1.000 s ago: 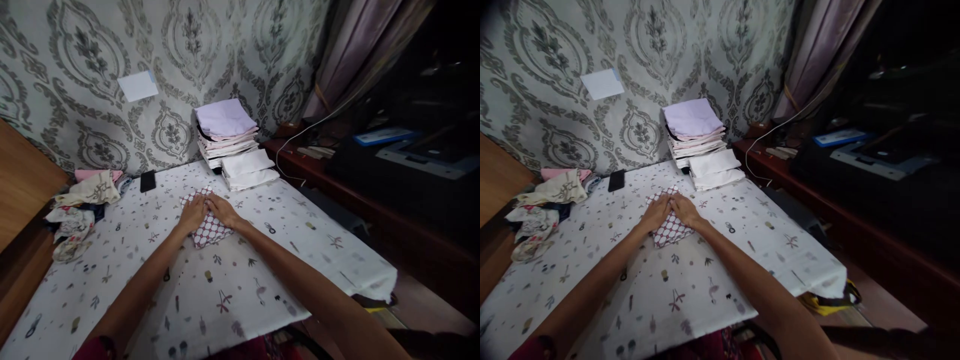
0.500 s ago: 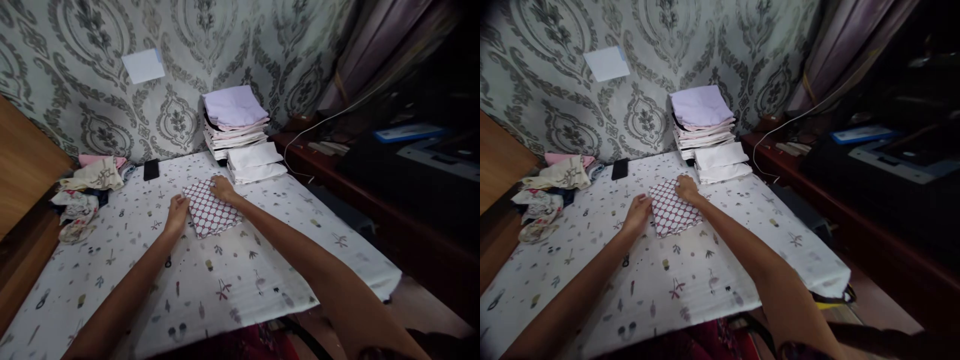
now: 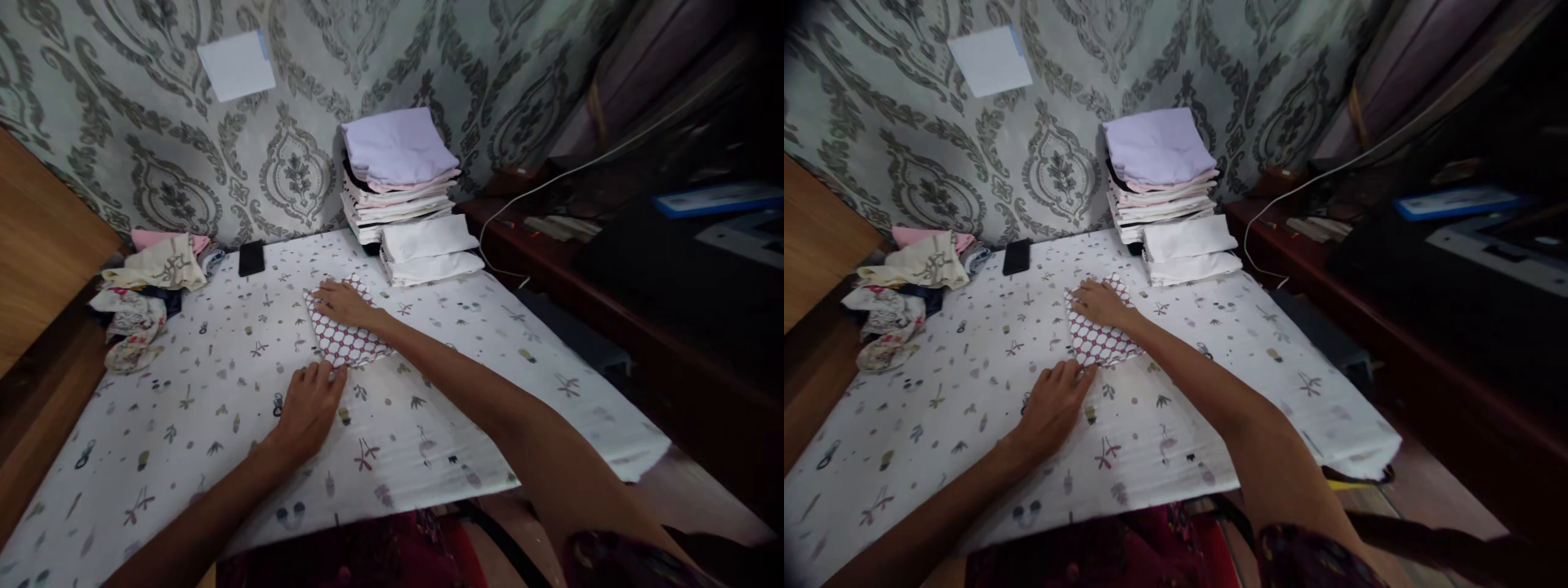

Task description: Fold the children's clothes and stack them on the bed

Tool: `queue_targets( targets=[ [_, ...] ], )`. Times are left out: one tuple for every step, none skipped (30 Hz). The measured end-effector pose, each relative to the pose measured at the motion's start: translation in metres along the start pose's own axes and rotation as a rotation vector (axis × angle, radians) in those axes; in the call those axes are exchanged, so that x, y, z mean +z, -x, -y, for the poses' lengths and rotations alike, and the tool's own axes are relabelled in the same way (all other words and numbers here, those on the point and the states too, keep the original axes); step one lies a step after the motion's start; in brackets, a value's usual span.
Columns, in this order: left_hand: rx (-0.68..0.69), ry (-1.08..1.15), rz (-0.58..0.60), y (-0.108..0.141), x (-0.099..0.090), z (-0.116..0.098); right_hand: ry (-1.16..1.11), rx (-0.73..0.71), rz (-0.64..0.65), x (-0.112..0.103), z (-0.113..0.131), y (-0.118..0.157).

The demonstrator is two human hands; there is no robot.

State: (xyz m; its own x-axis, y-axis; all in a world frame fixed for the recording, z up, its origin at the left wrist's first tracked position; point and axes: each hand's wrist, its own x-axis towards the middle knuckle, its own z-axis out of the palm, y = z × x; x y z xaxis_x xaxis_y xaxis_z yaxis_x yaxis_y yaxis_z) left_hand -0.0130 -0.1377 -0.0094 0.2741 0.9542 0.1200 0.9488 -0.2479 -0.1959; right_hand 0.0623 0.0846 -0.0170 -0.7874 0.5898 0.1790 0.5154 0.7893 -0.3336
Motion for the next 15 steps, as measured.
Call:
queue_targets(
  targets=[
    [0.001,-0.039,0.034,-0.002,-0.003,-0.002,0.008,0.012,0.011,0.003,0.000,0.000],
    [-0.006,-0.063,0.072,-0.003,-0.007,-0.003,0.017,0.023,0.013,0.005,-0.001,0.000],
    [-0.020,-0.075,0.113,-0.004,-0.011,-0.005,0.025,0.027,0.009,0.007,-0.001,0.001],
    [-0.038,-0.075,0.156,-0.005,-0.014,-0.006,0.031,0.028,0.002,0.009,-0.002,0.001],
    [-0.058,-0.067,0.202,-0.005,-0.017,-0.007,0.036,0.027,-0.003,0.010,-0.002,0.002],
    [-0.079,-0.054,0.246,-0.005,-0.019,-0.008,0.040,0.025,-0.006,0.011,-0.002,0.002],
    [-0.100,-0.040,0.285,-0.003,-0.021,-0.009,0.043,0.024,-0.007,0.011,-0.002,0.003],
    [-0.118,-0.026,0.315,-0.001,-0.023,-0.010,0.045,0.025,-0.005,0.012,-0.003,0.003],
    [-0.132,-0.014,0.338,0.002,-0.024,-0.012,0.045,0.025,-0.001,0.012,-0.003,0.003],
    [-0.143,-0.004,0.354,0.005,-0.025,-0.012,0.043,0.025,0.000,0.012,-0.003,0.003],
    [-0.153,0.005,0.365,0.008,-0.026,-0.013,0.039,0.024,0.000,0.012,-0.003,0.003],
    [-0.162,0.019,0.375,0.011,-0.028,-0.013,0.035,0.025,-0.002,0.012,-0.003,0.003],
    [-0.171,0.041,0.387,0.013,-0.029,-0.011,0.029,0.028,0.000,0.012,-0.002,0.003],
    [-0.186,0.078,0.396,0.015,-0.030,-0.009,0.022,0.033,0.005,0.011,-0.002,0.002],
    [-0.208,0.133,0.398,0.016,-0.032,-0.006,0.014,0.036,0.014,0.010,-0.002,0.002]
  ],
)
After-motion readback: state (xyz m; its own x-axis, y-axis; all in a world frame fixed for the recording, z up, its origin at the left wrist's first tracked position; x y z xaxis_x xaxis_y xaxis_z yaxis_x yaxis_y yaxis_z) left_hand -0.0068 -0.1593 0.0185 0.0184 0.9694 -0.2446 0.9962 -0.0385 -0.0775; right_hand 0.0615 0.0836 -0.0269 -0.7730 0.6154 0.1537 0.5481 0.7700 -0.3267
